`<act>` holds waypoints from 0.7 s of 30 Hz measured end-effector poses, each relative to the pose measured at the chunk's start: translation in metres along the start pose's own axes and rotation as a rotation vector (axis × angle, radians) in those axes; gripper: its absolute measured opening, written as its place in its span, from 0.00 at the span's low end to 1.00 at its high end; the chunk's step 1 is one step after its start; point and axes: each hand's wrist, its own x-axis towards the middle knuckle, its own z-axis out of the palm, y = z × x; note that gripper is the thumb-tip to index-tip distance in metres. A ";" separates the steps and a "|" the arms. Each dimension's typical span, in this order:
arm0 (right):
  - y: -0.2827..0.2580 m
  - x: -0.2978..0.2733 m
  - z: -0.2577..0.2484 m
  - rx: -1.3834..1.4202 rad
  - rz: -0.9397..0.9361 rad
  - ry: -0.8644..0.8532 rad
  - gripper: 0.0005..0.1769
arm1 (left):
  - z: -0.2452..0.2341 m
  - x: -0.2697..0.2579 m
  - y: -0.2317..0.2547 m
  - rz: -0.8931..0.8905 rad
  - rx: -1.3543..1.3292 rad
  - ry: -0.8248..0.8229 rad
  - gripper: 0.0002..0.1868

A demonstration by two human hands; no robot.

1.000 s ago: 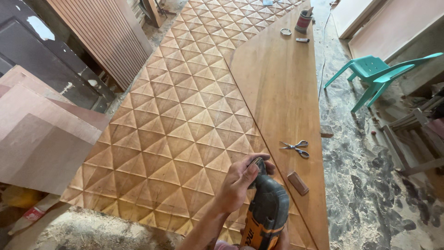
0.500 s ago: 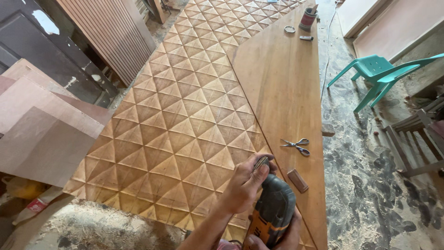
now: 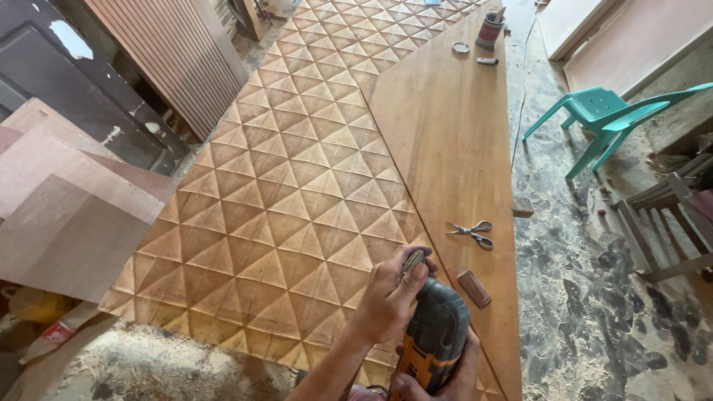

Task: The person uses an electric sander to smooth the surface of a large wooden board with a geometric pattern. They move the sander along the edges and across the surface of the board, which is resting on a workbench.

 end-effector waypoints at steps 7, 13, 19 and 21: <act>-0.001 0.000 -0.001 0.024 -0.029 0.003 0.60 | 0.003 0.000 0.000 -0.029 0.003 -0.013 0.31; -0.004 -0.005 0.000 0.007 -0.021 0.049 0.60 | 0.007 0.000 -0.001 -0.002 0.001 -0.010 0.31; 0.002 -0.010 0.003 0.061 -0.019 0.085 0.60 | 0.006 -0.003 0.000 -0.001 0.039 -0.012 0.31; 0.005 -0.010 0.002 0.058 -0.023 0.088 0.59 | 0.006 -0.003 0.000 0.007 0.054 -0.008 0.31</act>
